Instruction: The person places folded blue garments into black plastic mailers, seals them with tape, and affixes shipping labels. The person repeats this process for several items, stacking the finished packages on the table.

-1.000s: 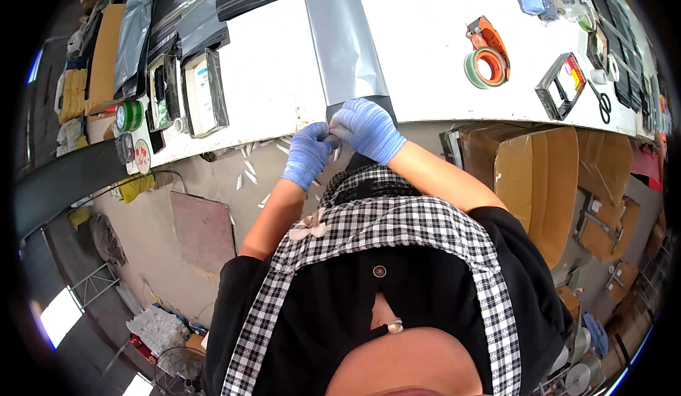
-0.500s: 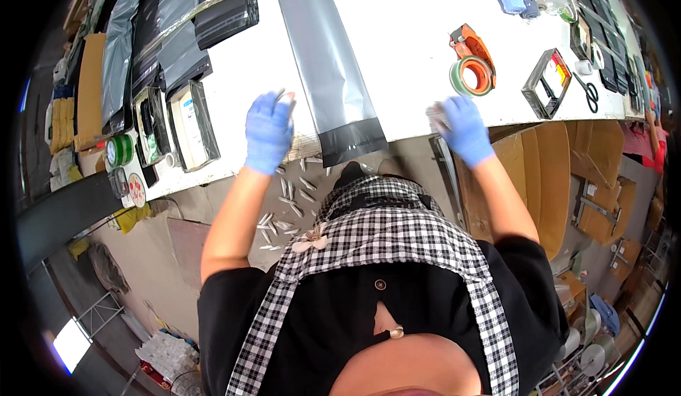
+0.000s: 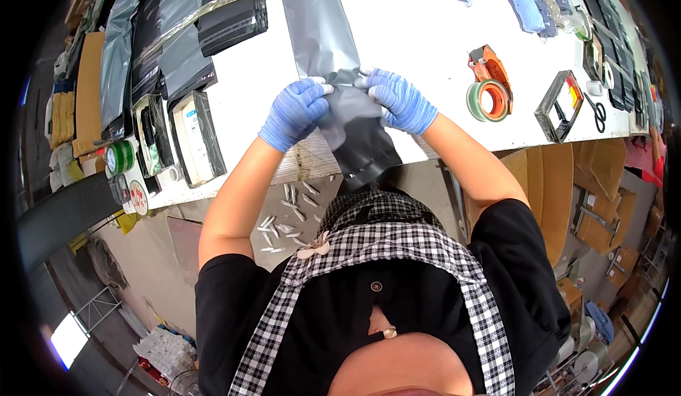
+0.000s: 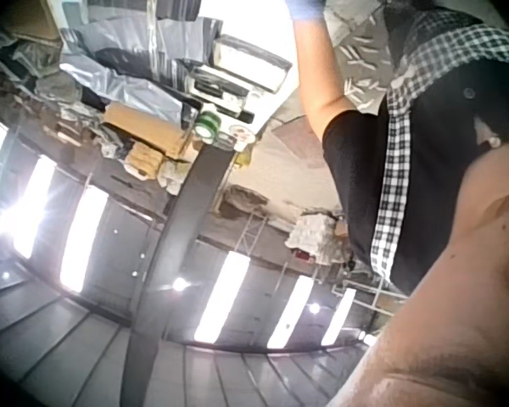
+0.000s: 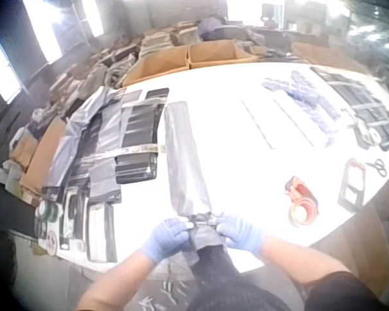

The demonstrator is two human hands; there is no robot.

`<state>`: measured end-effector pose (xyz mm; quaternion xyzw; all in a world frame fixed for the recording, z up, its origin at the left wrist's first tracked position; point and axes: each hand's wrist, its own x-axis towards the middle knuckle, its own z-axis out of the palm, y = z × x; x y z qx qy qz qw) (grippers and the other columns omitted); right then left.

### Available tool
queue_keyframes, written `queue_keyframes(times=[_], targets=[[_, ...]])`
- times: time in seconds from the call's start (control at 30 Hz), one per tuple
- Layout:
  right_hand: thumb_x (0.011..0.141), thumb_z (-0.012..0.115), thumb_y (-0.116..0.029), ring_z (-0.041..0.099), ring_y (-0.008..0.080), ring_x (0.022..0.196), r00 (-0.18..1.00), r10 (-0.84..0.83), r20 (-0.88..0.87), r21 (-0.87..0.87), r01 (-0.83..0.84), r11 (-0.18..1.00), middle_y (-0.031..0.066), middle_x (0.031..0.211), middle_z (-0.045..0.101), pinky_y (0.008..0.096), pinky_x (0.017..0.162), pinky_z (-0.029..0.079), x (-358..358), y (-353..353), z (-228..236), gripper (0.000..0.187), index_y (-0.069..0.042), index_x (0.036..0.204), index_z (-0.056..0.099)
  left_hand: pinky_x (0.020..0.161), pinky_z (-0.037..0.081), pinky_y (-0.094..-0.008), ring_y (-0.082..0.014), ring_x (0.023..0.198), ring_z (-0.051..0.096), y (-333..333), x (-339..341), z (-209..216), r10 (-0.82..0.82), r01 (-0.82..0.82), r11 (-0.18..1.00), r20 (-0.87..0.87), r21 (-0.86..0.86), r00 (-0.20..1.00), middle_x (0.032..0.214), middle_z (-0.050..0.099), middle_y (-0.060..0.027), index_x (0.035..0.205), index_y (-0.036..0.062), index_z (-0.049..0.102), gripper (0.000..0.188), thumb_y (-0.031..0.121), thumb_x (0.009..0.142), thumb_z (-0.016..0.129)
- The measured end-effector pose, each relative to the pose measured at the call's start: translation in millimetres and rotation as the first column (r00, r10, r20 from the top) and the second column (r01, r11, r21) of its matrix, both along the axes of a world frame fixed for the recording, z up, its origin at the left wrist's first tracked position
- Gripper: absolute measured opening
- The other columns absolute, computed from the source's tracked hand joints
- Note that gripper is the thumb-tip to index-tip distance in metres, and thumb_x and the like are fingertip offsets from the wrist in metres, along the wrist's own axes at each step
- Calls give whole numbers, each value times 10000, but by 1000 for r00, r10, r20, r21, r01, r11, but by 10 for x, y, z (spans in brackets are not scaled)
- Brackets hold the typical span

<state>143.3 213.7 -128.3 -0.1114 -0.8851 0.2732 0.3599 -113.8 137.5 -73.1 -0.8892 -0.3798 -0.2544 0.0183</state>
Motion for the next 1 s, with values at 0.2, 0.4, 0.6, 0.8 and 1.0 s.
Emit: queue_keyframes(times=[0.2, 0.4, 0.6, 0.8, 1.0], targets=[[938, 571, -183, 645, 295, 835, 928, -36, 371, -551, 251, 796, 169, 941, 670, 334, 762, 521, 215, -600, 547, 271, -16, 1143, 633, 732, 523, -337, -234, 834, 648, -878, 87, -143, 539, -67, 699, 463, -711, 703, 903, 666, -118, 964, 26, 668, 194, 213, 928, 637], [922, 649, -175, 639, 214, 848, 891, -454, 4, -799, 276, 535, 119, 942, 668, 318, 760, 513, 113, -1472, 410, 247, -15, 1106, 611, 721, 457, -256, -100, 812, 550, -1604, 752, 21, 807, -161, 588, 560, -793, 188, 875, 616, 6, 984, 41, 643, 181, 217, 973, 606], [964, 588, -290, 631, 352, 652, 707, -566, 424, -392, 706, 589, 190, 703, 629, 391, 603, 502, -130, -1221, 504, 234, -56, 965, 589, 729, 439, -297, -159, 763, 508, -1397, 758, -222, 880, -369, 447, 475, -815, 16, 837, 570, -34, 887, 17, 616, 233, 209, 1000, 546], [996, 488, -351, 645, 402, 651, 583, -465, 666, -234, 755, 612, 194, 662, 636, 485, 634, 505, -384, -1091, 539, 304, -54, 1033, 537, 866, 437, -453, -342, 936, 543, -1339, 673, -570, 919, -751, 393, 193, -530, 345, 1002, 557, -164, 988, -13, 594, 188, 165, 929, 575], [898, 604, -173, 532, 360, 1117, 624, -651, 432, -198, 770, 607, 235, 1179, 561, 436, 962, 433, -266, -1123, 436, 429, 53, 1239, 475, 954, 439, -467, -332, 1085, 531, -1225, 681, -268, 774, -742, 631, 255, -229, 579, 1163, 516, -217, 1239, -29, 478, 411, 154, 897, 614]])
